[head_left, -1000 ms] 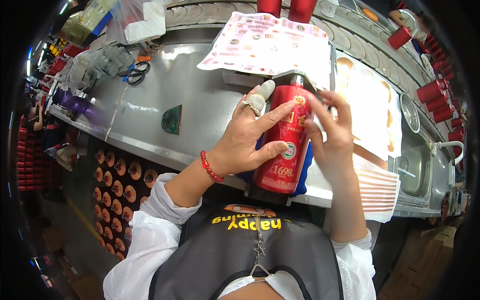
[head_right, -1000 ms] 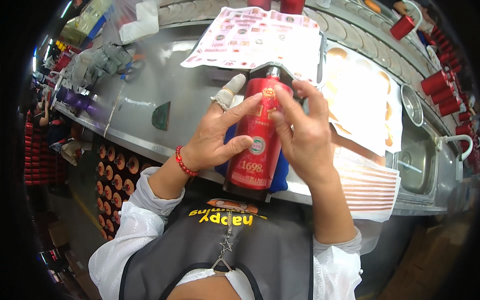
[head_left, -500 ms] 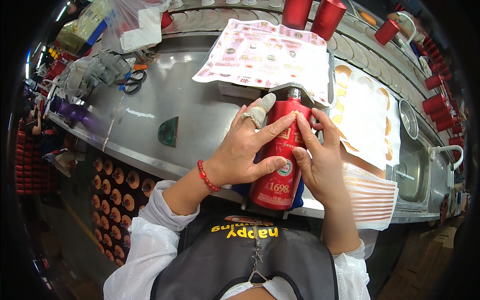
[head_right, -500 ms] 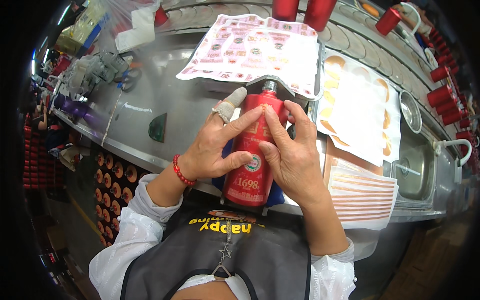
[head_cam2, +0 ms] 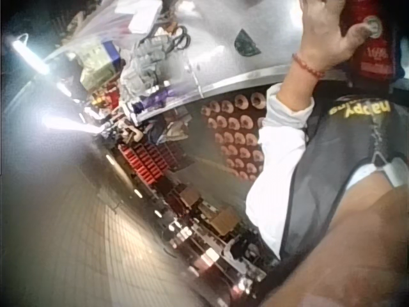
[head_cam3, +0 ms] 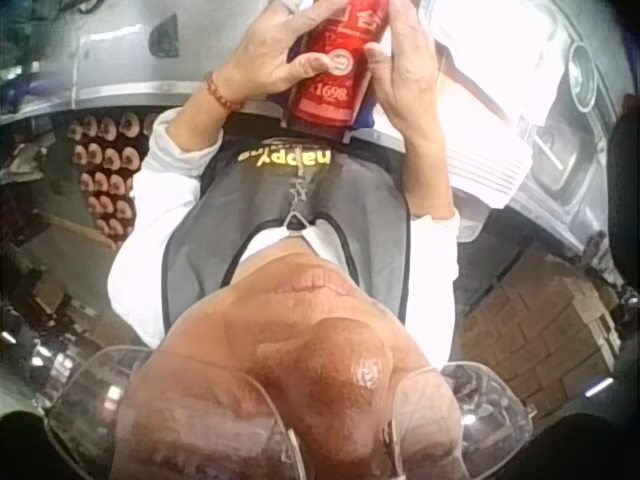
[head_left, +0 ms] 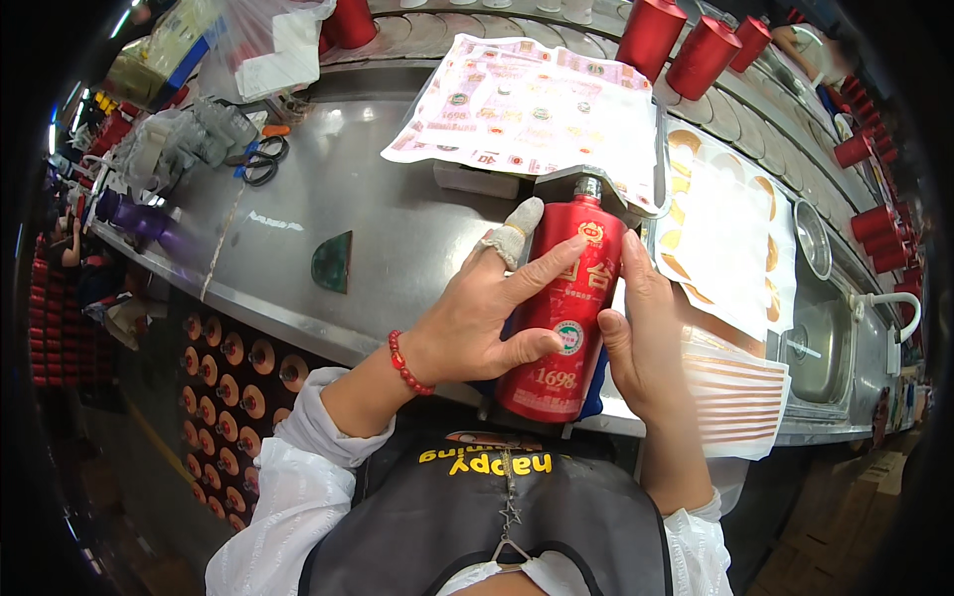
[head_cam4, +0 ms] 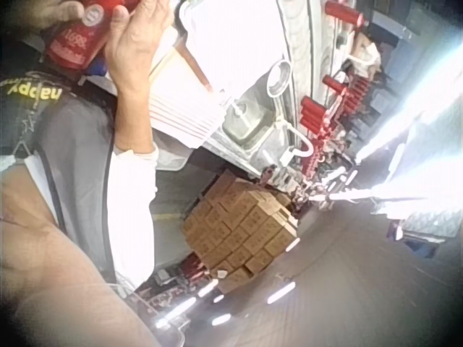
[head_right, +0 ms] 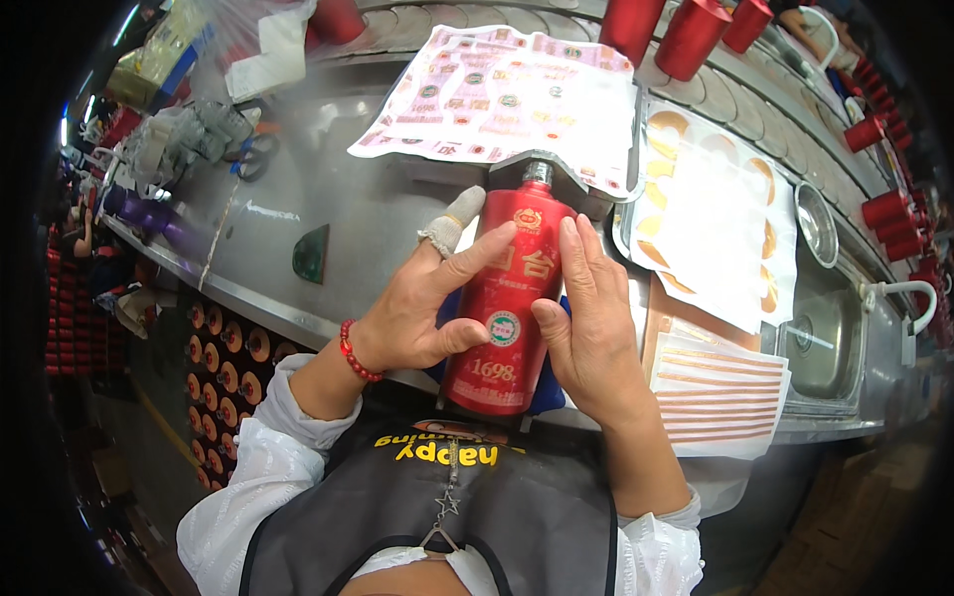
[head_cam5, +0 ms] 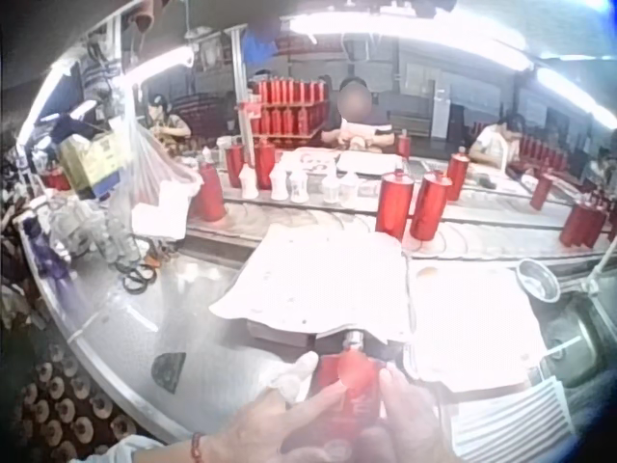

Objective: The person applies a circular gold sticker to the top of a red cylindrical container, then smooths a vertical label around the body. They wipe the container with a green cloth and place it on a tray with other finished units.

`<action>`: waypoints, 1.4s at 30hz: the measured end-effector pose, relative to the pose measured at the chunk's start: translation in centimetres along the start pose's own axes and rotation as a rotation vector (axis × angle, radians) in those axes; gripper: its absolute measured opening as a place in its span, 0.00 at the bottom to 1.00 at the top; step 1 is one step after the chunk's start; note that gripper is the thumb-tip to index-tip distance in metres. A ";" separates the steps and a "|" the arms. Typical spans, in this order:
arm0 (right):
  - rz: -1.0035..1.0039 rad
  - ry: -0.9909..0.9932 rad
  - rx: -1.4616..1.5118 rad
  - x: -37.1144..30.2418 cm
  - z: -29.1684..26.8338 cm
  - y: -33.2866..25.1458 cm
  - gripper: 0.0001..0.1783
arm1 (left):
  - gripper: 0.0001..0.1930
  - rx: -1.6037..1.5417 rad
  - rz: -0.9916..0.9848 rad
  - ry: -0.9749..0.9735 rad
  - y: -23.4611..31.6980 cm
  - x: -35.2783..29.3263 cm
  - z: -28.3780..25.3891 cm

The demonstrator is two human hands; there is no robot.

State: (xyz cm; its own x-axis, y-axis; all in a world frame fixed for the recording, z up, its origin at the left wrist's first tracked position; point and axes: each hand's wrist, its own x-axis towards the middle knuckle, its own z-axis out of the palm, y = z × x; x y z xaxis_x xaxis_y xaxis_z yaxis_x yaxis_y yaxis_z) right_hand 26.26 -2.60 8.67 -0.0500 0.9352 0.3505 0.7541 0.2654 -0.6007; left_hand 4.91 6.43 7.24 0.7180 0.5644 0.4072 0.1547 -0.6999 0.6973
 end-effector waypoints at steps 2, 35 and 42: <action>0.013 -0.001 0.075 -0.4 0.4 0.7 0.36 | 0.39 -0.009 0.006 -0.004 0.1 0.1 0.2; -0.045 -0.070 -0.082 -1.1 -0.3 -0.3 0.32 | 0.41 -0.042 -0.009 -0.027 0.2 -0.5 0.5; -0.097 -0.047 -0.089 -1.4 -0.2 0.3 0.33 | 0.43 -0.061 0.070 -0.024 -1.4 -1.2 0.9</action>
State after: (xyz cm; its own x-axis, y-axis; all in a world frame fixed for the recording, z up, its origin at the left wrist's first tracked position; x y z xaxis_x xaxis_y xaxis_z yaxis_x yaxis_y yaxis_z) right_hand 26.70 -3.84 8.14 -0.1545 0.9166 0.3688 0.7994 0.3354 -0.4985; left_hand 4.38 6.33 5.23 0.7421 0.5036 0.4424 0.0621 -0.7088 0.7027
